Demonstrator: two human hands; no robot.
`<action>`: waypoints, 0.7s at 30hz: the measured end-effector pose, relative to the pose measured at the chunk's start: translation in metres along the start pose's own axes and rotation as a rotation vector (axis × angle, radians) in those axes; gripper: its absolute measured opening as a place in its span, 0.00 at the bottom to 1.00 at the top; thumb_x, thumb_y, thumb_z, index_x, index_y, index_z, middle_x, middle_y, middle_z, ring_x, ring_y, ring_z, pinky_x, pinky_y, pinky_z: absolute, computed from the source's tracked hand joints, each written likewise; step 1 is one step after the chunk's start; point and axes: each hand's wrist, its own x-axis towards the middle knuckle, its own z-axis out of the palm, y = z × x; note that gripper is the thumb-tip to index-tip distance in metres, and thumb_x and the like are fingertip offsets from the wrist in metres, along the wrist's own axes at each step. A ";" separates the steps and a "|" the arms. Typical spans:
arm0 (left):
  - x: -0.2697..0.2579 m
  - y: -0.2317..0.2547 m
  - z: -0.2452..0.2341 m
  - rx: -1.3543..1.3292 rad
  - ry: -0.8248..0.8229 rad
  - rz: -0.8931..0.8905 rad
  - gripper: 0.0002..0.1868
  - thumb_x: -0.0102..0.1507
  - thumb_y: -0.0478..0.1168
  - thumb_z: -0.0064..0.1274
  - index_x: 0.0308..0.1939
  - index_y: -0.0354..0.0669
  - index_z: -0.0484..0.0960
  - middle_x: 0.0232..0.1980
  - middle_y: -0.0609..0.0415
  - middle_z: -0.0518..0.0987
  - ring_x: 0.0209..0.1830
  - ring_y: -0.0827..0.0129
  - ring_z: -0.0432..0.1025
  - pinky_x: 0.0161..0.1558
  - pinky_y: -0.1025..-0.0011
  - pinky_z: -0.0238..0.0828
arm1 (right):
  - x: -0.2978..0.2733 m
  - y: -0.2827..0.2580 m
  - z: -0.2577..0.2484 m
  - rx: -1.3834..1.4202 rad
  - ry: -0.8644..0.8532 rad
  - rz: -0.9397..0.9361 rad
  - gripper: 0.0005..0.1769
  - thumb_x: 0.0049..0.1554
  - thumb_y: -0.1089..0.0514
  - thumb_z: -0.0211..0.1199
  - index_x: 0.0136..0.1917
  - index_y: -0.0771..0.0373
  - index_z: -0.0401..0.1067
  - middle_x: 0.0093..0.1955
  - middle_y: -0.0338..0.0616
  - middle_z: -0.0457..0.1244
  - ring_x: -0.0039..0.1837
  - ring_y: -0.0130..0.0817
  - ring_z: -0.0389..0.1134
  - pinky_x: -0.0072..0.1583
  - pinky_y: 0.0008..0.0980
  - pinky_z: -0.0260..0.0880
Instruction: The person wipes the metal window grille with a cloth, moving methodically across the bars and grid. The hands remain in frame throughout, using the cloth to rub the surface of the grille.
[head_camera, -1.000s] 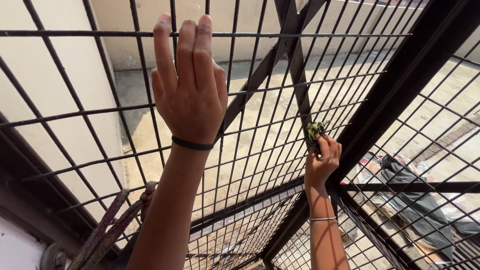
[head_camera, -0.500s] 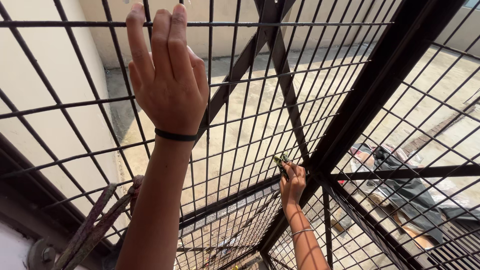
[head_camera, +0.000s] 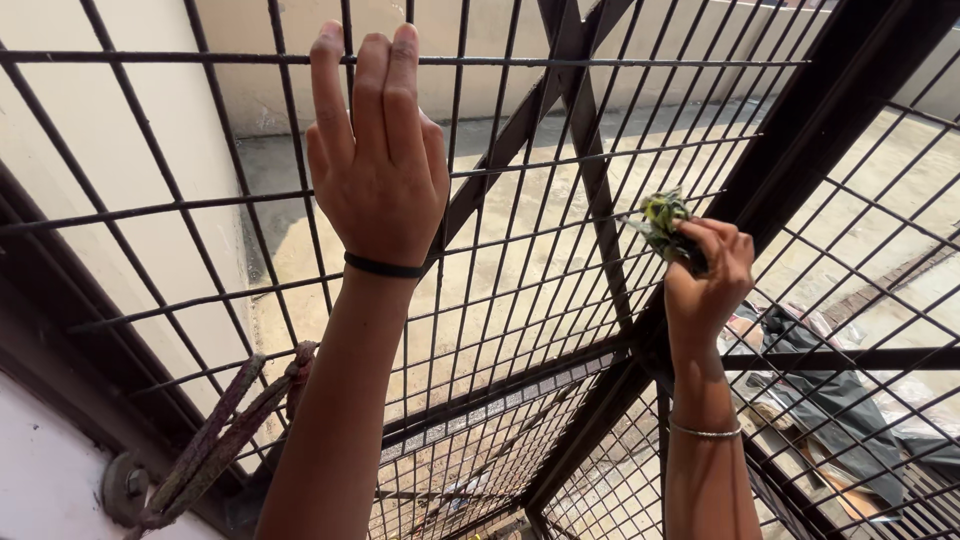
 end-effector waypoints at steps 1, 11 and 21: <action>-0.001 -0.001 0.001 0.003 0.000 0.001 0.24 0.69 0.28 0.43 0.70 0.43 0.70 0.69 0.56 0.72 0.78 0.57 0.57 0.47 0.70 0.67 | 0.031 -0.015 -0.006 -0.026 0.098 -0.062 0.10 0.59 0.70 0.71 0.52 0.59 0.78 0.52 0.42 0.70 0.56 0.37 0.69 0.55 0.33 0.73; 0.004 -0.001 0.001 -0.001 -0.015 -0.009 0.26 0.70 0.28 0.44 0.74 0.43 0.71 0.71 0.55 0.73 0.80 0.55 0.58 0.46 0.67 0.66 | -0.076 -0.112 0.061 -0.016 0.068 -0.125 0.10 0.54 0.70 0.68 0.46 0.59 0.78 0.47 0.41 0.70 0.47 0.34 0.69 0.45 0.31 0.73; -0.002 -0.001 0.000 0.000 -0.039 0.003 0.26 0.69 0.28 0.45 0.72 0.43 0.69 0.72 0.55 0.71 0.78 0.57 0.57 0.46 0.69 0.67 | -0.210 -0.092 0.061 0.065 -0.022 0.068 0.10 0.46 0.69 0.64 0.44 0.65 0.73 0.45 0.46 0.67 0.48 0.40 0.68 0.47 0.39 0.73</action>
